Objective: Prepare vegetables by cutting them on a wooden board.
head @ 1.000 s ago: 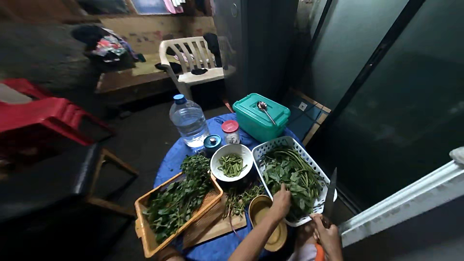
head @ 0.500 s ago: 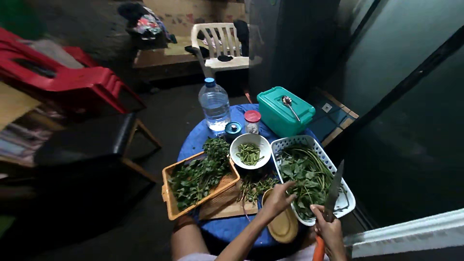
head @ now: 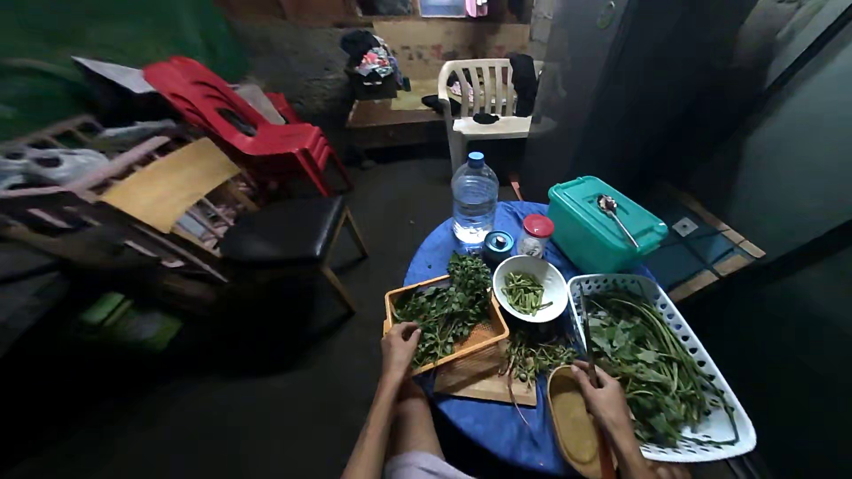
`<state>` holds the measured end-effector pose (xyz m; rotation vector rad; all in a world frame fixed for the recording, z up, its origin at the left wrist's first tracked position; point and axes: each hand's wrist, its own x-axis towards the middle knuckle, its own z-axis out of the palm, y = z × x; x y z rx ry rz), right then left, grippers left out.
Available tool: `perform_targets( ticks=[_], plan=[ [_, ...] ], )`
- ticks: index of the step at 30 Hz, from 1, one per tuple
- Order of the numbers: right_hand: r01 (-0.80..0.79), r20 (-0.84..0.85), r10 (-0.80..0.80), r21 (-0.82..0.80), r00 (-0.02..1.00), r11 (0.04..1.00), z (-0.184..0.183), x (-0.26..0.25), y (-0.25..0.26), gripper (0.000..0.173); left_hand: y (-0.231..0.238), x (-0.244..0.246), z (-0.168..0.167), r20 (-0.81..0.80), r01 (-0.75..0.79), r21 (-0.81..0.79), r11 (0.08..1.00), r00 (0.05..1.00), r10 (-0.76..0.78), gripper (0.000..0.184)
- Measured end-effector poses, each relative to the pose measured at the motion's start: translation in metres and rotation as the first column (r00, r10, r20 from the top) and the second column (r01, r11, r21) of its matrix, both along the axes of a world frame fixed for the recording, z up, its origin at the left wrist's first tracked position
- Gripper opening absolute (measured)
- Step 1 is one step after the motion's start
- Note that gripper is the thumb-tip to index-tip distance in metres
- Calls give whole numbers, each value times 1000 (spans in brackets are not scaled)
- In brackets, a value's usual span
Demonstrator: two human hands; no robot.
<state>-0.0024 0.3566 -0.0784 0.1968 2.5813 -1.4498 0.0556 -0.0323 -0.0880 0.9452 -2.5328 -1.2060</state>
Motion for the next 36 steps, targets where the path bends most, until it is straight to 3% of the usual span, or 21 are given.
perform_targets(
  ticks=[2, 5, 7, 8, 10, 13, 15, 17, 22, 26, 31, 33, 36],
  plan=[
    [18, 32, -17, -17, 999, 1000, -2, 9, 2, 25, -10, -20, -1, 185, 48, 29, 998, 981, -53, 26],
    [44, 61, -41, -53, 997, 998, -4, 25, 10, 24, 2, -40, -3, 452, 167, 74, 983, 873, -182, 50],
    [55, 87, -50, -61, 995, 997, -5, 35, 17, 23, 15, -43, -5, 578, 222, 76, 972, 785, -224, 46],
    [64, 103, -57, -65, 993, 996, -5, 39, 20, 24, 19, -41, -5, 578, 221, 66, 973, 787, -217, 39],
    [86, 118, -77, -79, 990, 993, -5, 45, 25, 24, 17, -29, 0, 460, 195, 62, 979, 865, -201, 28],
    [136, 148, -118, -116, 982, 984, -3, 51, 28, 25, 7, 2, 25, 142, 158, 178, 971, 973, -184, 23],
    [160, 162, -135, -147, 978, 976, 1, 54, 25, 26, 7, 22, 40, -110, 145, 329, 933, 987, -115, 19],
    [149, 177, -116, -183, 977, 972, 2, 55, 20, 29, 13, 32, 51, -261, 153, 477, 865, 965, -27, 19],
    [68, 174, -27, -237, 984, 969, -4, 59, 11, 30, 31, 28, 58, -321, 137, 481, 866, 947, 28, 20],
    [15, 156, 33, -298, 987, 954, 0, 64, 8, 29, 55, 16, 62, -373, 187, 564, 804, 927, 47, 19],
    [-76, 83, 104, -288, 991, 955, 23, 56, -8, 28, 95, 6, 66, -413, 301, 591, 748, 910, -40, 19],
    [-117, 29, 132, -309, 991, 944, 38, 53, -16, 26, 112, 5, 69, -435, 355, 629, 691, 898, -65, 20],
    [-155, -34, 153, -354, 988, 922, 52, 49, -22, 25, 133, 7, 67, -469, 449, 715, 537, 877, -108, 24]
  ],
)
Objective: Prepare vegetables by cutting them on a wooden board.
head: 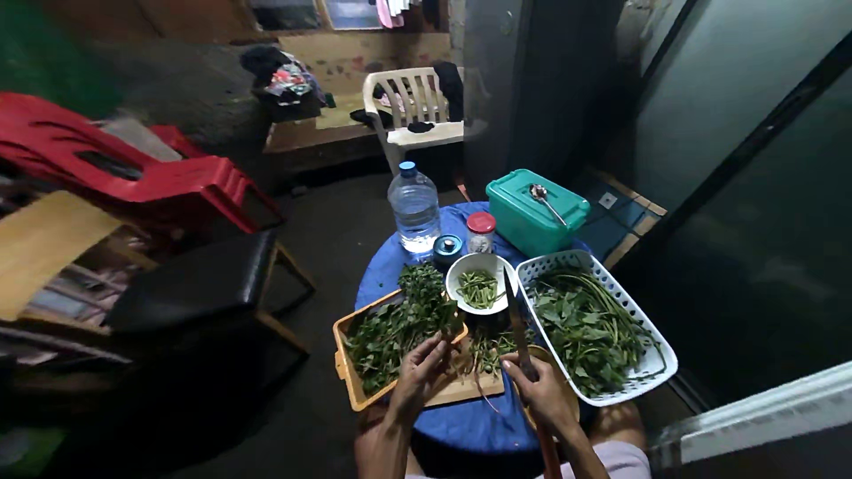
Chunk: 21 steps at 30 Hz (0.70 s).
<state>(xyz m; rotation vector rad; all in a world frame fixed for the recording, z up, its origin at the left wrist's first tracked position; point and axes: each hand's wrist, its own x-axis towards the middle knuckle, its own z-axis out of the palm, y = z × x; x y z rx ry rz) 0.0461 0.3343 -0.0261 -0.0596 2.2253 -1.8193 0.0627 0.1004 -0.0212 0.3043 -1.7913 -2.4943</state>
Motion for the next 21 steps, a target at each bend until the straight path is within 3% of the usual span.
perform_targets(
  ticks=[4, 11, 15, 18, 21],
  plan=[
    [4, -53, -9, -91, 999, 996, 9, -4, 4, 27, 23, 4, -4, 8, 158, 73, 985, 987, -159, 26],
    [56, -86, -67, -125, 994, 991, 24, -14, 23, 30, 47, 6, -7, 81, 279, 100, 955, 954, -287, 26],
    [-2, -107, -11, -119, 994, 993, 16, -17, 28, 36, 55, 4, -7, 115, 327, 95, 940, 935, -337, 25],
    [-119, -126, 106, -99, 986, 988, 12, -16, 27, 50, 58, 2, -13, 97, 382, 118, 917, 914, -394, 23],
    [-175, -77, 172, -28, 982, 984, 13, -14, 24, 31, 62, 2, -11, 108, 405, 97, 909, 904, -414, 26]
  ],
)
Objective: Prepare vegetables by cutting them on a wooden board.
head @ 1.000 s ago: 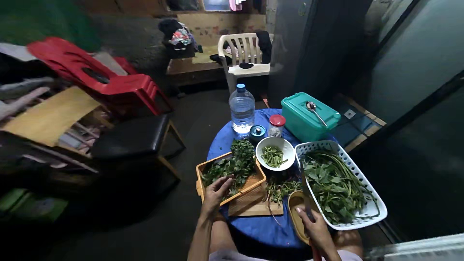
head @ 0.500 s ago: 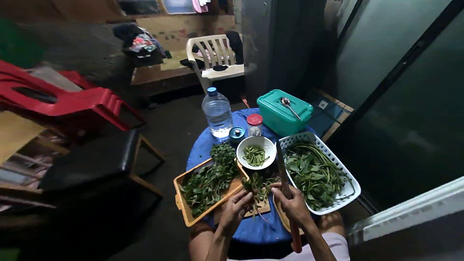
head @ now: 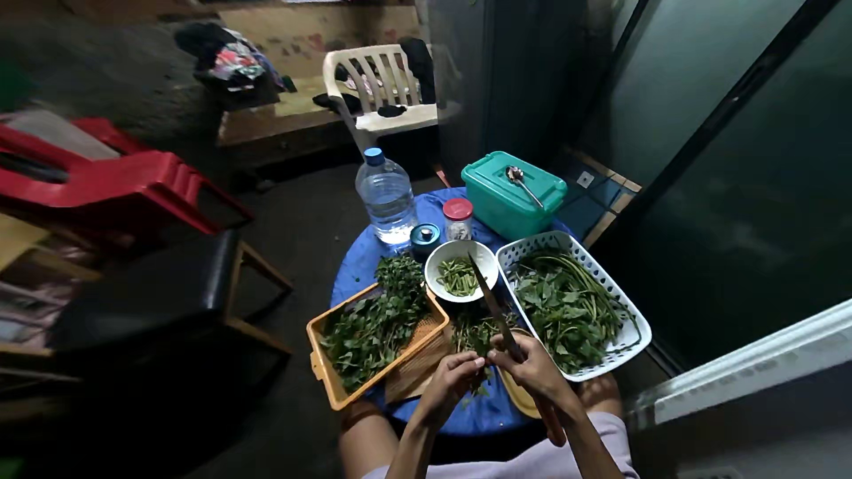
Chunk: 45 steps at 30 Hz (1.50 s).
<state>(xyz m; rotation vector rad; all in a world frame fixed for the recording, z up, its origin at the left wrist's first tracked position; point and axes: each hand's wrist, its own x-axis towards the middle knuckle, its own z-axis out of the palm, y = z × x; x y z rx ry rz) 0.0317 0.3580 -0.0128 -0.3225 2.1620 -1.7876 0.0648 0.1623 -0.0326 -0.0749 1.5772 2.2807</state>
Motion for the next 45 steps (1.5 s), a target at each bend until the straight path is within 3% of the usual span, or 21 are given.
perform_targets(
  ticks=[2, 4, 9, 11, 17, 21, 24, 29, 31, 35, 38, 42, 45],
  plan=[
    [9, 16, -9, 3, 1000, 1000, -4, 0, 1, 20, 0, 0, 1, 0, 3, -42, 999, 1000, -3, 27],
    [71, 42, -70, -11, 997, 997, -11, 0, 5, 20, -6, 0, -5, -22, -12, -33, 999, 1000, 11, 29],
    [205, 196, -189, -64, 962, 977, -4, 3, 23, 20, -14, 2, -9, 4, -227, 131, 965, 973, 229, 30],
    [235, 233, -207, -99, 950, 967, -3, 3, 27, 18, -12, 0, -7, 23, -276, 122, 953, 961, 276, 32],
    [265, 253, -223, -146, 941, 953, -10, 4, 30, 17, 15, -1, -7, -35, -172, -86, 981, 985, 170, 15],
    [288, 261, -246, -141, 934, 947, -11, 6, 31, 17, 39, -6, -11, -91, -156, -109, 982, 985, 146, 9],
    [324, 249, -280, -159, 927, 933, -12, 7, 35, 24, 57, -15, -10, -111, -185, -161, 970, 980, 168, 7],
    [333, 382, -179, -386, 907, 860, -19, 12, 51, 49, 87, -32, -2, -126, -209, -233, 950, 975, 184, 9],
    [384, 437, -209, -360, 875, 850, -20, 11, 54, 64, 98, -38, 0, -129, -178, -254, 951, 980, 150, 9],
    [432, 334, -333, -290, 882, 854, -24, 8, 62, 46, 118, -50, -3, -112, -100, -288, 952, 991, 70, 11],
    [506, 256, -450, -226, 855, 833, -36, 1, 67, 42, 130, -58, -12, -16, -9, -266, 964, 1000, 5, 15],
    [546, 173, -521, -165, 836, 821, -57, -10, 81, 46, 138, -69, -24, 198, -5, -114, 993, 980, 28, 14],
    [557, 141, -559, 55, 817, 829, -62, -17, 97, 53, 131, -76, -29, 259, -64, -85, 994, 962, 84, 14]
  ],
)
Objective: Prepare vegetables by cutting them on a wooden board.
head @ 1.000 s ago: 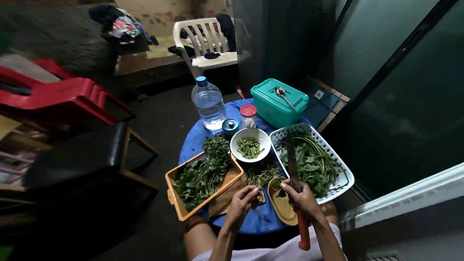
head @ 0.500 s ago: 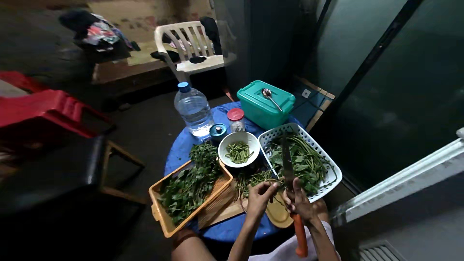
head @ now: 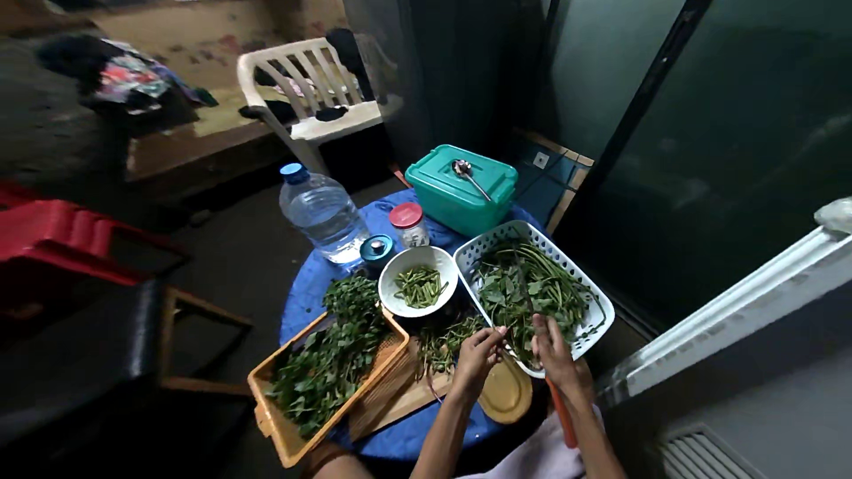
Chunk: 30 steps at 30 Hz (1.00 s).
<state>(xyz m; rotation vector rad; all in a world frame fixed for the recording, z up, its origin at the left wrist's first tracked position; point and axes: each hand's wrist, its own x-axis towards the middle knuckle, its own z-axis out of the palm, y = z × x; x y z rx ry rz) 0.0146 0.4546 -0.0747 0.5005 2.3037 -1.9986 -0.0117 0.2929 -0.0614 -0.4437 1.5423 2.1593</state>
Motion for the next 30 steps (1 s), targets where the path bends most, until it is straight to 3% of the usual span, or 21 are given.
perform_targets(
  ticks=[3, 6, 8, 10, 12, 14, 18, 25, 30],
  plan=[
    [-50, 218, 8, 187, 976, 981, -1, -4, 11, 79, -12, -4, 3, 0, -61, -10, 998, 998, 61, 14],
    [-89, 270, 17, 258, 963, 962, -6, -3, 15, 76, -23, -6, 1, -49, -95, -71, 993, 995, 92, 14],
    [-87, 230, 35, 217, 973, 972, -5, 1, 14, 64, -25, -6, 1, -79, -130, -117, 985, 989, 121, 16],
    [-103, 149, 94, 50, 984, 993, -4, 7, 10, 54, -22, -4, 2, -101, -189, -125, 974, 979, 177, 17],
    [-121, 30, 128, -174, 991, 977, -5, 14, 0, 54, -16, -3, -1, -107, -240, -104, 965, 967, 229, 19],
    [-173, -84, 156, -260, 984, 950, -3, 21, -14, 55, -9, 0, -5, -99, -284, -95, 954, 956, 275, 20],
    [-221, -121, 198, -217, 973, 951, 4, 23, -44, 59, 4, 10, -10, -64, -325, -103, 940, 945, 320, 23],
    [-60, -55, 52, -164, 997, 985, -4, 10, -76, 55, 11, 20, -10, 148, -487, 98, 868, 869, 471, 22],
    [-12, 4, 13, -153, 1000, 988, -6, 7, -78, 56, 7, 21, -9, 152, -413, 132, 901, 907, 393, 25]
  ],
)
